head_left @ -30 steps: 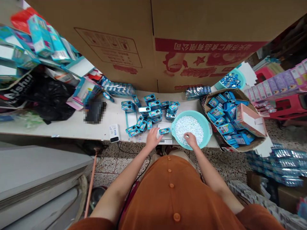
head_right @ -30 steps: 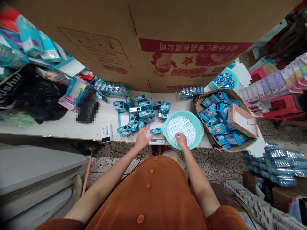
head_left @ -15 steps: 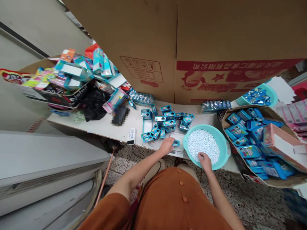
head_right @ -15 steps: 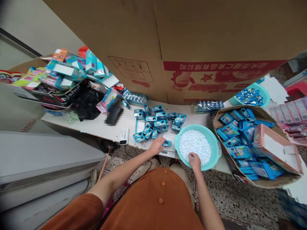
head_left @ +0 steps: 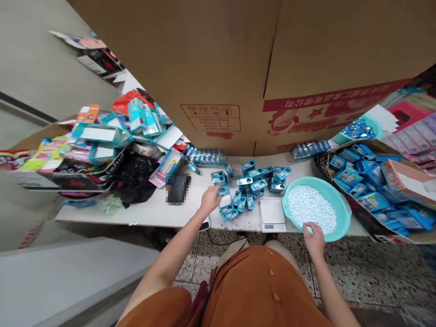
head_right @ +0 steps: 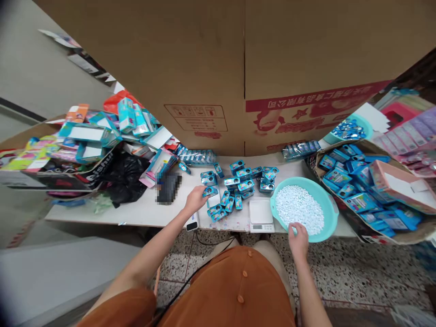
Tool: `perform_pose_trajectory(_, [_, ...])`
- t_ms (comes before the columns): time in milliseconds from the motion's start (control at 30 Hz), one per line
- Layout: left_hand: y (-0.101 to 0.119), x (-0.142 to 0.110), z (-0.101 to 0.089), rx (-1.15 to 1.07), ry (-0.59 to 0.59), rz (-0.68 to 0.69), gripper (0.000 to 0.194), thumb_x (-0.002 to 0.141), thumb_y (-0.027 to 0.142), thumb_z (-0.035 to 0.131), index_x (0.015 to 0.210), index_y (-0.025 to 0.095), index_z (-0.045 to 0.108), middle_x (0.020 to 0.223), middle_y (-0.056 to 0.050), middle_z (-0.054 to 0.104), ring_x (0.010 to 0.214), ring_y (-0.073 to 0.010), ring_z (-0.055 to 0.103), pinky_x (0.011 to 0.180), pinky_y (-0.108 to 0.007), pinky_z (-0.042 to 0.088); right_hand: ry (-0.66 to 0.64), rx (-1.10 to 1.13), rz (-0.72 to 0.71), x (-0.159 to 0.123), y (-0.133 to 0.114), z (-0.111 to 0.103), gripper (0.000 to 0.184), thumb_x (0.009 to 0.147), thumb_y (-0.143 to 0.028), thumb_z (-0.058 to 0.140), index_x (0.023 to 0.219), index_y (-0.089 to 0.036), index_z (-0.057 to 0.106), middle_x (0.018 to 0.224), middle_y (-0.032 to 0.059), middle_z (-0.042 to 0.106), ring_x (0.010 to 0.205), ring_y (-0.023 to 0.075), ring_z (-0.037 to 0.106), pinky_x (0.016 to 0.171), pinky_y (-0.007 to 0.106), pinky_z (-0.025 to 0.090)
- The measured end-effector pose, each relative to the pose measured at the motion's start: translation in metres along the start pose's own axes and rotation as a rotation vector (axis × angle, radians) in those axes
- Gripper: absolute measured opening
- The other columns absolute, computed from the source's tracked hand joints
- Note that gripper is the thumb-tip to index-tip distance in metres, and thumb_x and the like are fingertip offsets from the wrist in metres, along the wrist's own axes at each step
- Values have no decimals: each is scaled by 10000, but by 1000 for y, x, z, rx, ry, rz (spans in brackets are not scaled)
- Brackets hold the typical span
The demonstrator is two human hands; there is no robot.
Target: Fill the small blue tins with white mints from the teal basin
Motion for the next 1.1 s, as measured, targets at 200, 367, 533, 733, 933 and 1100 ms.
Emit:
perform_pose_trajectory(200, [-31,29,42,43,-112,12,297,813,277,562,1100,204,539,1123,-110,570,1070,-249,512,841,-342,449,56,-70,114,-36,-22,-13,372,816,-485,447,817,-176,654,972,131,617,952,248,549,904,396,405])
perform_pose_trajectory(367, [-41,39,56,90,-98,10,321,826,269,536,1135,187,510,1118,-112,528,1042,-252,512,806,-336,467,44,-93,150,-60,-24,-24,364,811,-486,459,810,-182,661,959,125,623,931,246,563,897,407,419])
perform_pose_trajectory(533, [-39,47,61,114,-93,77,317,830,245,519,1141,186,498,1099,-111,529,1045,-255,509,802,-331,470,16,-96,116,-70,-27,-29,327,814,-460,475,814,-193,663,963,120,631,943,245,566,901,417,426])
perform_pose_trajectory(733, [-44,48,70,134,-85,119,367,835,218,475,1194,144,487,1143,-165,536,1126,-296,475,904,-411,423,12,-120,116,-68,-36,-30,322,818,-456,471,819,-196,659,966,117,635,945,239,567,896,412,432])
perform_pose_trajectory(933, [-53,49,77,146,12,140,597,845,230,404,1411,104,262,1492,-172,234,1398,-299,117,1103,-508,168,1,-118,128,-72,-43,-31,296,813,-434,470,795,-205,657,933,102,639,931,226,576,904,405,437])
perform_pose_trajectory(1100, [-50,52,90,104,-38,92,633,836,167,347,1425,4,183,1514,-222,100,1411,-292,26,1118,-516,100,-46,-121,152,-81,-53,-25,274,820,-411,462,782,-208,643,934,97,638,929,222,573,899,404,440])
Point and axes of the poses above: each hand's wrist, its own x-axis towards the middle knuckle, its own z-axis out of the palm, y = z × x, the point moved 8 cm from there along x, towards the middle knuckle
